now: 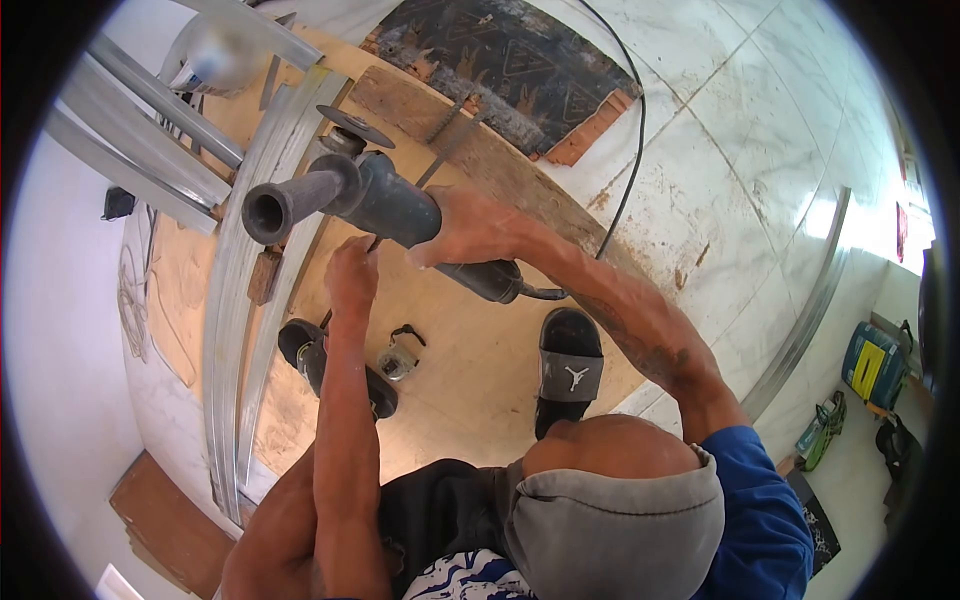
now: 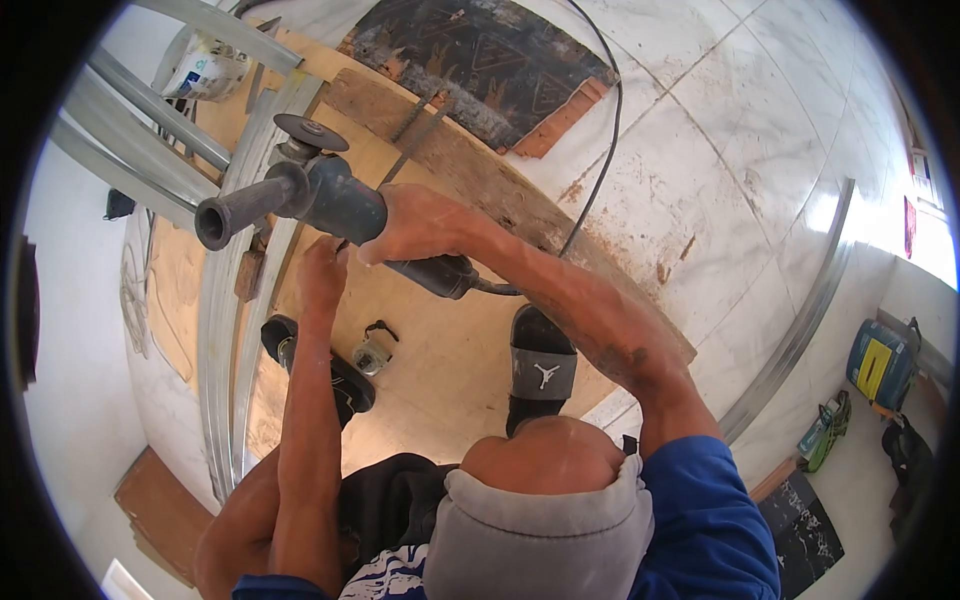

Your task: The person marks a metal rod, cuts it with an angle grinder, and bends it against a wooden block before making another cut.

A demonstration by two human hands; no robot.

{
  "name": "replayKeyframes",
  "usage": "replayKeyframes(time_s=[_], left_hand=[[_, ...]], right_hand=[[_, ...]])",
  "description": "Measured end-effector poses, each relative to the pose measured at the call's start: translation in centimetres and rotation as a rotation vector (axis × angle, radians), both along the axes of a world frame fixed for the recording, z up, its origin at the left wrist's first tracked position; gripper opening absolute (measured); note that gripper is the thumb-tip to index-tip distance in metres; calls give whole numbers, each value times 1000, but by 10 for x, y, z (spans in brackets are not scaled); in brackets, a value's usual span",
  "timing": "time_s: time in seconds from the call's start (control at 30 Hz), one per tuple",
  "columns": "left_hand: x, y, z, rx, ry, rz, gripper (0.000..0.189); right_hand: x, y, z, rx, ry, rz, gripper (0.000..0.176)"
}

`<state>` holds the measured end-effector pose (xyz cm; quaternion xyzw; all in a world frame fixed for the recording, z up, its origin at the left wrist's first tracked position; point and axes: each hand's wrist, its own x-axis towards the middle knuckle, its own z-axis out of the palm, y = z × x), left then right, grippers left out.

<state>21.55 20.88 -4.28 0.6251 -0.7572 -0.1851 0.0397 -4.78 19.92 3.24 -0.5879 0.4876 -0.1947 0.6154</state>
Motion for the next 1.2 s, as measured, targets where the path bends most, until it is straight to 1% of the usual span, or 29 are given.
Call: replayKeyframes(time_s=[0.1,0.2,0.3,0.4,0.5,0.6,0.7,0.8,1.0,1.1,1.2], left_hand=[[-18,-7,15,77,-101,11,19],[-24,-15,8,129,-88,81,18],[-24,-21,-1,109,-36,34,23],[-21,-25,-23,0,34,3,32],[-25,-25,-25,23,78,69,37],[-23,-27,-30,-122,141,-62,39],[-25,-33,-28,-187,150,-106,40],[-17,-39,-36,-103,106,-122,44],[-24,-41,-31,-86,111,-84,50],[-22,-40,-37,-239,103,-138,39],[-21,-40,-35,-212,122,-129,38]], right_hand=[[2,2,-3,-25,-17,-4,69],[1,2,1,24,-8,6,69],[2,1,0,29,-6,5,69],[4,1,-6,21,4,15,69],[3,0,-2,34,8,21,70],[3,0,-3,23,0,19,71],[2,0,0,30,9,25,71],[1,1,-2,43,13,14,72],[1,0,-5,30,-14,6,72],[1,-1,-6,24,-16,-7,69],[1,-1,-2,19,-16,-53,59]])
